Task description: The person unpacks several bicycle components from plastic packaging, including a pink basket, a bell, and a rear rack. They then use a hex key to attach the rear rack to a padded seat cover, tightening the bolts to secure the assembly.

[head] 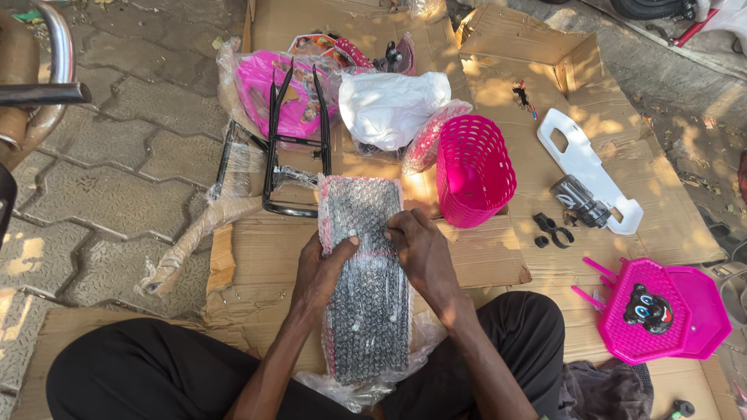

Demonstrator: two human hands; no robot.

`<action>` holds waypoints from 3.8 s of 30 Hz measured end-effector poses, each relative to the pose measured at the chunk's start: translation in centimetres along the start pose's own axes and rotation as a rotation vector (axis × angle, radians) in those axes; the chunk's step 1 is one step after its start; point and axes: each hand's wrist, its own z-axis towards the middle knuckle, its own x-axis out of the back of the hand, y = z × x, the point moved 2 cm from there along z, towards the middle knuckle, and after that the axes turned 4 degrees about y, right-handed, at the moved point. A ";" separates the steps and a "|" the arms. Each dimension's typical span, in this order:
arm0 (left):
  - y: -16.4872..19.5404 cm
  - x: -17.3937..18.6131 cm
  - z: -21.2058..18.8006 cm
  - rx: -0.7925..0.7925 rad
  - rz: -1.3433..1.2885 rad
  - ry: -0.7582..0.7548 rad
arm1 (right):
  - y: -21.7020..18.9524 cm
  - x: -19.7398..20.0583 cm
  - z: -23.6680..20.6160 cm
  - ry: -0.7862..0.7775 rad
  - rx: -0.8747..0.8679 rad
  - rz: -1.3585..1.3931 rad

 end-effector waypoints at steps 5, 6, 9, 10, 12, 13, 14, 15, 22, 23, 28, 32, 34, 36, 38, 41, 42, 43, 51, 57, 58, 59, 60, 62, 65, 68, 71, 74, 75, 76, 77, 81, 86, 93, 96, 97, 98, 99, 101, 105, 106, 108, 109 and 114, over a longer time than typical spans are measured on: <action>-0.6 0.3 0.5 -0.018 -0.065 -0.019 | 0.8 0.3 -0.9 -0.008 0.128 0.001; -0.8 0.4 0.6 -0.017 -0.008 0.001 | 1.0 0.4 -1.1 -0.021 0.052 0.034; -1.4 0.6 1.1 -0.049 0.103 0.034 | 2.1 0.8 -0.9 0.035 -0.273 0.378; -1.4 0.6 1.2 -0.087 0.096 0.036 | 2.3 0.9 -0.6 0.068 -0.392 0.535; -1.4 0.5 1.3 -0.123 0.102 0.046 | 2.5 0.6 0.3 0.054 -0.546 1.102; -1.4 0.5 1.3 -0.126 0.118 0.049 | 2.4 0.4 0.6 0.051 -0.624 1.386; -1.3 0.4 1.4 -0.134 0.136 0.047 | 2.1 0.0 1.0 -0.027 -0.558 1.288; -1.2 0.4 1.4 -0.127 0.153 0.047 | 1.7 -0.4 1.4 -0.100 -0.489 1.187; -1.2 1.0 1.3 -0.012 0.125 0.047 | -0.3 -1.7 2.5 -0.406 0.080 0.357; -1.4 1.0 1.3 -0.001 0.089 0.031 | -0.2 -1.3 2.7 -0.402 0.165 0.337; -2.1 0.8 1.8 -0.081 0.103 0.041 | 0.3 -1.0 4.4 -0.423 0.326 0.257; -2.5 0.9 1.7 0.034 0.066 0.019 | 0.5 -1.7 4.9 -0.436 0.325 0.357; -2.5 0.9 1.6 0.037 -0.002 -0.004 | 0.6 -1.6 4.7 -0.395 0.403 0.312; -2.4 0.9 1.6 0.007 -0.013 -0.025 | 0.8 -1.4 4.3 -0.396 0.403 0.345; -2.3 0.7 1.7 -0.030 0.024 -0.030 | 1.0 -1.2 3.6 -0.381 0.388 0.307; -2.4 0.5 1.8 0.014 0.045 0.000 | 0.8 -1.2 2.4 -0.311 0.466 0.213; -2.3 0.5 1.8 0.011 0.031 0.013 | 0.5 -1.2 2.0 -0.286 0.592 0.219; -2.3 0.5 1.8 0.008 0.016 0.029 | 0.2 -1.2 1.7 -0.263 0.718 0.226; -1.0 0.2 0.9 -0.073 0.113 -0.131 | -0.4 -0.1 1.1 -0.249 0.136 0.235; -0.1 0.4 0.2 -0.054 0.216 -0.119 | -2.3 -1.1 0.6 -0.114 0.409 0.023; -0.1 0.4 0.2 -0.052 0.200 -0.117 | -2.4 -1.1 0.5 -0.117 0.461 0.006; 0.0 0.5 0.1 -0.054 0.186 -0.116 | -2.5 -1.0 0.5 -0.082 0.495 0.068; 0.0 0.5 0.1 -0.076 0.202 -0.122 | -2.6 -0.9 0.4 -0.050 0.528 0.133; 0.0 0.4 0.1 -0.114 0.233 -0.131 | -2.5 -0.8 0.5 -0.063 0.427 0.110; -0.5 0.3 0.2 -0.063 0.322 -0.097 | -2.3 -0.9 0.6 -0.144 0.217 -0.022; -0.5 0.3 0.3 -0.139 0.253 -0.108 | -2.8 -0.9 0.6 -0.116 0.370 0.108; -0.4 0.3 0.4 -0.163 0.258 -0.096 | -2.7 -0.9 0.5 -0.087 0.333 0.092; -0.3 0.3 0.4 -0.102 0.280 -0.095 | -2.3 -0.9 0.4 -0.068 0.262 -0.024; -0.2 0.2 0.3 -0.087 0.268 -0.095 | -2.5 -0.9 0.3 -0.048 0.347 0.025; -0.2 0.2 0.3 -0.071 0.253 -0.092 | -2.7 -0.9 0.1 -0.033 0.434 0.074; -0.2 0.2 0.3 -0.049 0.236 -0.087 | -2.6 -0.9 0.1 -0.014 0.413 0.073; -0.1 0.0 0.2 -0.104 0.156 -0.123 | -2.5 -1.3 0.3 -0.059 0.254 0.048; -0.4 0.1 0.3 -0.131 0.174 -0.111 | -2.8 -0.7 0.3 -0.087 0.394 0.135; -1.0 0.4 0.6 -0.048 0.119 -0.124 | -2.3 -1.4 0.7 -0.159 0.147 0.057; -1.1 0.3 0.5 -0.095 0.134 -0.125 | -2.5 -1.8 0.6 -0.089 0.248 0.095; -1.1 0.2 0.6 -0.113 0.136 -0.122 | -2.5 -1.7 0.5 -0.039 0.348 0.166; -1.0 0.1 0.6 -0.125 0.137 -0.116 | -2.4 -1.6 0.4 -0.010 0.372 0.218; -1.1 0.1 0.7 -0.039 0.065 -0.085 | -2.1 -1.3 0.1 0.019 0.396 0.268; -1.1 0.0 1.1 0.121 -0.070 -0.020 | -0.8 -0.7 0.0 0.079 0.197 0.471; -0.4 0.1 1.5 0.163 -0.101 -0.084 | 4.3 0.6 -0.6 0.172 -0.488 1.337; -0.1 0.2 1.3 0.167 -0.086 -0.095 | 5.6 0.9 -0.9 0.224 -0.522 1.399; 0.8 0.5 0.6 0.138 -0.209 -0.140 | 8.1 0.7 -1.1 0.331 -0.583 1.522; 1.5 0.7 0.1 0.106 -0.345 -0.170 | 9.1 0.0 -1.1 0.335 -0.610 1.452; 7.6 5.3 -3.4 -0.074 -0.380 0.356 | 10.8 -5.5 -0.6 0.197 -0.570 0.886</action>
